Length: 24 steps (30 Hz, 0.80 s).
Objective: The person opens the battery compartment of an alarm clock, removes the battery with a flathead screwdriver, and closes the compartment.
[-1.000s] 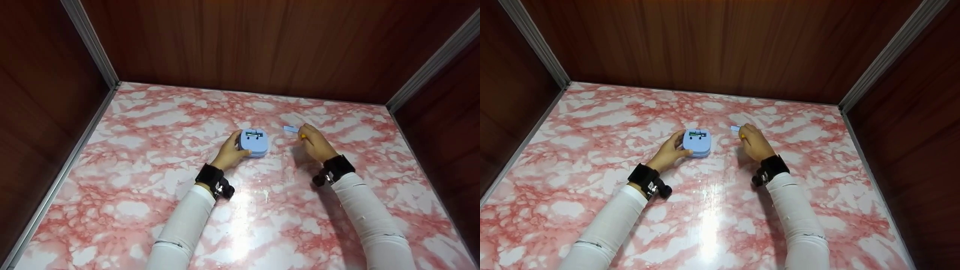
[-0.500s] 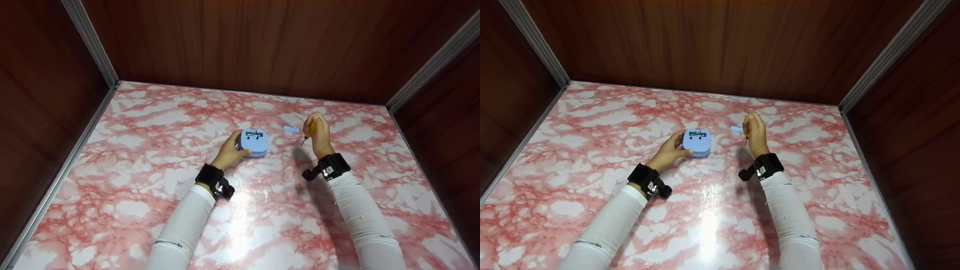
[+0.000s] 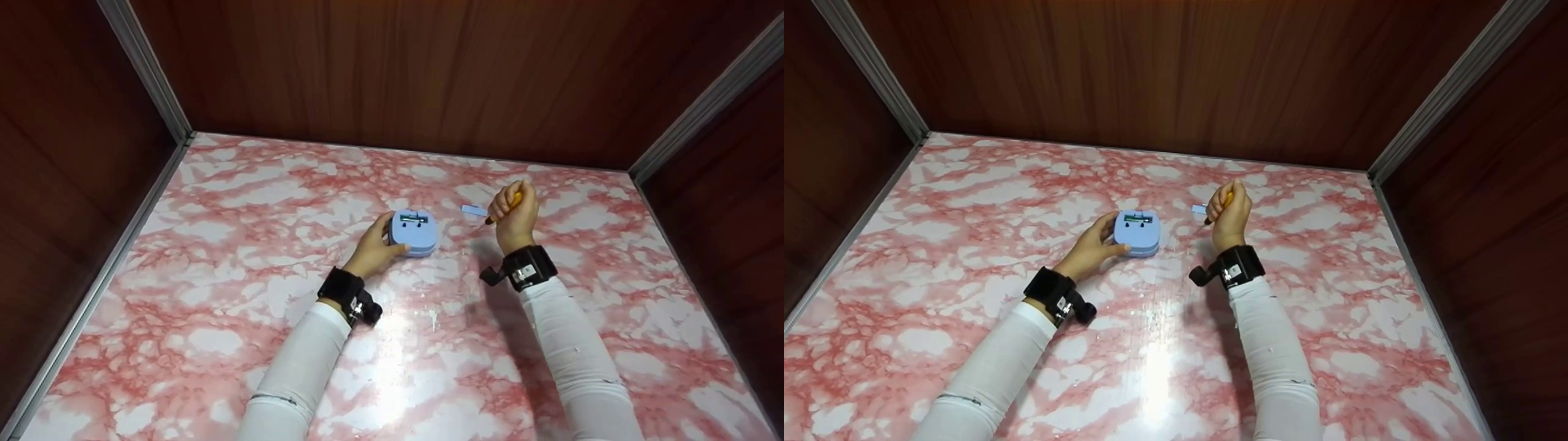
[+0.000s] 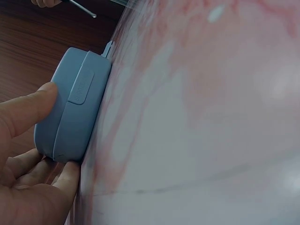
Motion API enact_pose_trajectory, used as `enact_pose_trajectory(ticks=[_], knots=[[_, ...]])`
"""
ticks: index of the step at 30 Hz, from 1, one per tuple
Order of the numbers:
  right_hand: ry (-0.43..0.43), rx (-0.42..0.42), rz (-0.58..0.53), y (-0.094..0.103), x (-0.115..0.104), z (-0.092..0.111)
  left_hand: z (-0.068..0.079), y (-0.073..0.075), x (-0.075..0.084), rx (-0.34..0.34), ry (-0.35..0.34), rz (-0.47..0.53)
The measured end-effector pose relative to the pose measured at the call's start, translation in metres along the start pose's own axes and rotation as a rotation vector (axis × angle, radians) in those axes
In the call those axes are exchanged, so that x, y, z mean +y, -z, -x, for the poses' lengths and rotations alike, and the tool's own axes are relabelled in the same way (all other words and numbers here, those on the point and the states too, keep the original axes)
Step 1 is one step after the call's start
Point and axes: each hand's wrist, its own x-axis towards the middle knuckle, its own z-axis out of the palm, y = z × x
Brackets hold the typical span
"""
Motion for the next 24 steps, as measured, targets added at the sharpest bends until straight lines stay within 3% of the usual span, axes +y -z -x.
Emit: enact_pose_trajectory(ticks=[12,24], knots=[[0.037,0.015,-0.061,-0.011,0.009,0.002,0.001,0.001,0.000,-0.002,-0.001,-0.034],[0.052,-0.008,-0.104,-0.030,0.024,-0.002,0.001,0.001,-0.001,-0.001,-0.019,0.000]])
